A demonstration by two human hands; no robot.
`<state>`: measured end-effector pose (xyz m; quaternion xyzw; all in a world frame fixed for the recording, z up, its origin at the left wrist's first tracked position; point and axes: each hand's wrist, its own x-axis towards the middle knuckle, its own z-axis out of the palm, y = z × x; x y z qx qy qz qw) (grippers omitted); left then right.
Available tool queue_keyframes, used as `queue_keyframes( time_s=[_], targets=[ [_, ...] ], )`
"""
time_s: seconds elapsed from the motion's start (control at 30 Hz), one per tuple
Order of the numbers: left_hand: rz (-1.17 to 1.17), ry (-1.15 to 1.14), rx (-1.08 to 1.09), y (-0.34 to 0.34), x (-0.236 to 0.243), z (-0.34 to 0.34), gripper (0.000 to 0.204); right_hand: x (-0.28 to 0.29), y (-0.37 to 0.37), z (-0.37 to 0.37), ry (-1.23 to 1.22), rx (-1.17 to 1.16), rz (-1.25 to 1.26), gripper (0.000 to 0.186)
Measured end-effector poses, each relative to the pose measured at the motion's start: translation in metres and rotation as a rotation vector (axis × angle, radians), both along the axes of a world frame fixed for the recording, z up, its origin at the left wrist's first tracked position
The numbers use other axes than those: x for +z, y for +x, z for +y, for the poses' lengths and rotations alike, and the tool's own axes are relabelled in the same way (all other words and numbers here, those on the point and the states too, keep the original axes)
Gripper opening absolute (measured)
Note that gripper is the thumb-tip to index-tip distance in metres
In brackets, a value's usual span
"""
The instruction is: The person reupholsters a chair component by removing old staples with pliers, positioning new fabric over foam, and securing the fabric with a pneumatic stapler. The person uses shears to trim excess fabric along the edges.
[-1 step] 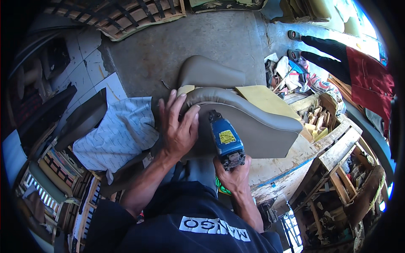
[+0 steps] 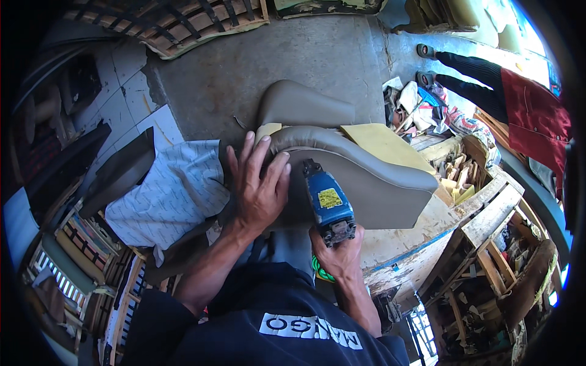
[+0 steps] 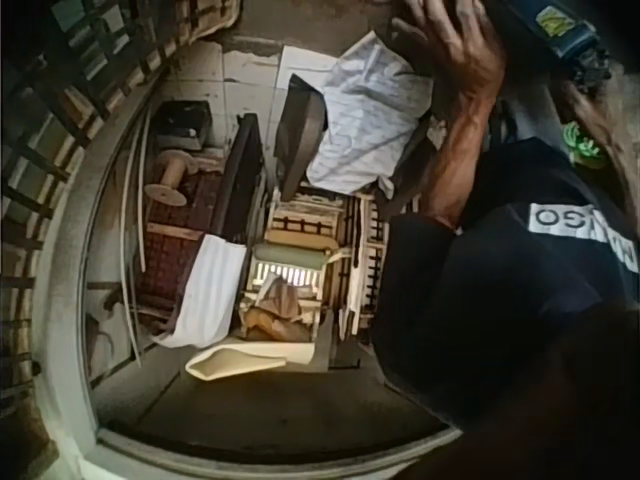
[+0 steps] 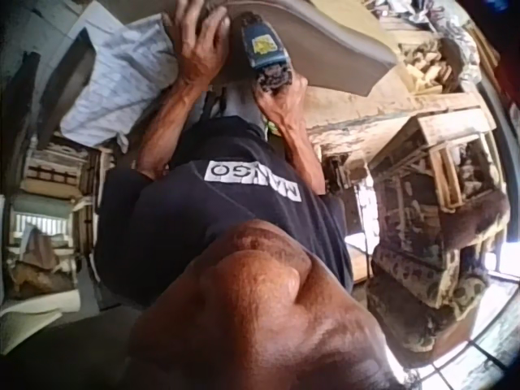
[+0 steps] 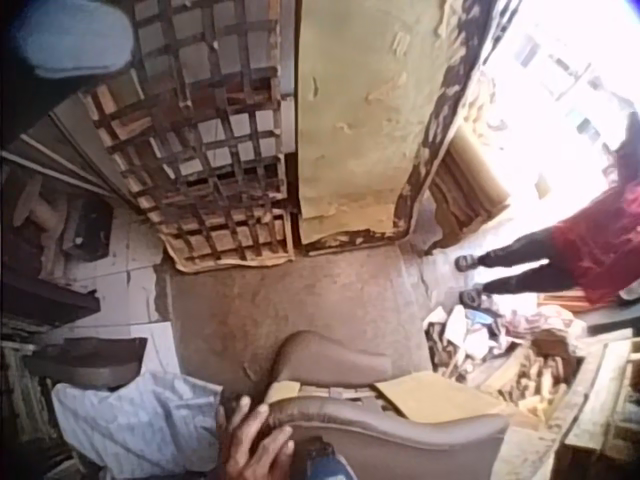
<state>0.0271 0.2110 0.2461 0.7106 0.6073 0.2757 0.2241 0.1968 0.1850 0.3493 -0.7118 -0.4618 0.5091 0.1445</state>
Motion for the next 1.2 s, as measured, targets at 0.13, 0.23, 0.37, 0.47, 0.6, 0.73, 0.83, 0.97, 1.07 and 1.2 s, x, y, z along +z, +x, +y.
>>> queue_keyframes(
  time_s=[0.13, 0.23, 0.37, 0.47, 0.6, 0.73, 0.83, 0.97, 1.07, 1.2],
  targets=[
    [0.095, -0.045, 0.115, 0.013, -0.002, -0.012, 0.026, -0.001, 0.005, -0.008, -0.063, -0.054, 0.021, 0.045],
    [0.02, -0.075, 0.221, 0.025, 0.0, -0.005, 0.02, -0.001, 0.006, -0.008, -0.044, -0.059, 0.051, 0.047],
    [-0.112, -0.14, 0.308, 0.031, 0.002, 0.004, 0.012, 0.001, 0.004, -0.002, -0.034, -0.009, 0.032, 0.05],
    [-0.153, -0.103, 0.284, 0.021, 0.005, 0.011, 0.009, 0.002, 0.001, -0.003, 0.034, 0.054, 0.004, 0.052],
    [-0.164, -0.088, 0.311, 0.019, 0.007, 0.021, 0.008, -0.001, -0.002, 0.005, 0.034, 0.069, 0.042, 0.053],
    [-0.19, -0.109, 0.318, 0.017, 0.005, 0.028, 0.008, -0.001, -0.004, 0.008, 0.053, 0.102, 0.017, 0.053],
    [-0.205, -0.108, 0.279, 0.016, 0.004, 0.027, 0.011, 0.002, -0.006, 0.015, -0.002, 0.051, 0.029, 0.051],
    [-0.164, -0.109, 0.249, 0.017, 0.001, 0.017, 0.02, 0.003, -0.01, 0.02, -0.001, 0.032, 0.041, 0.049],
    [-0.187, -0.065, 0.342, 0.02, -0.005, 0.017, 0.029, 0.001, -0.011, 0.022, -0.02, 0.051, 0.028, 0.047],
    [-0.128, -0.089, 0.249, 0.009, -0.013, 0.016, 0.036, 0.002, -0.014, 0.025, -0.009, 0.045, 0.018, 0.044]
  ],
)
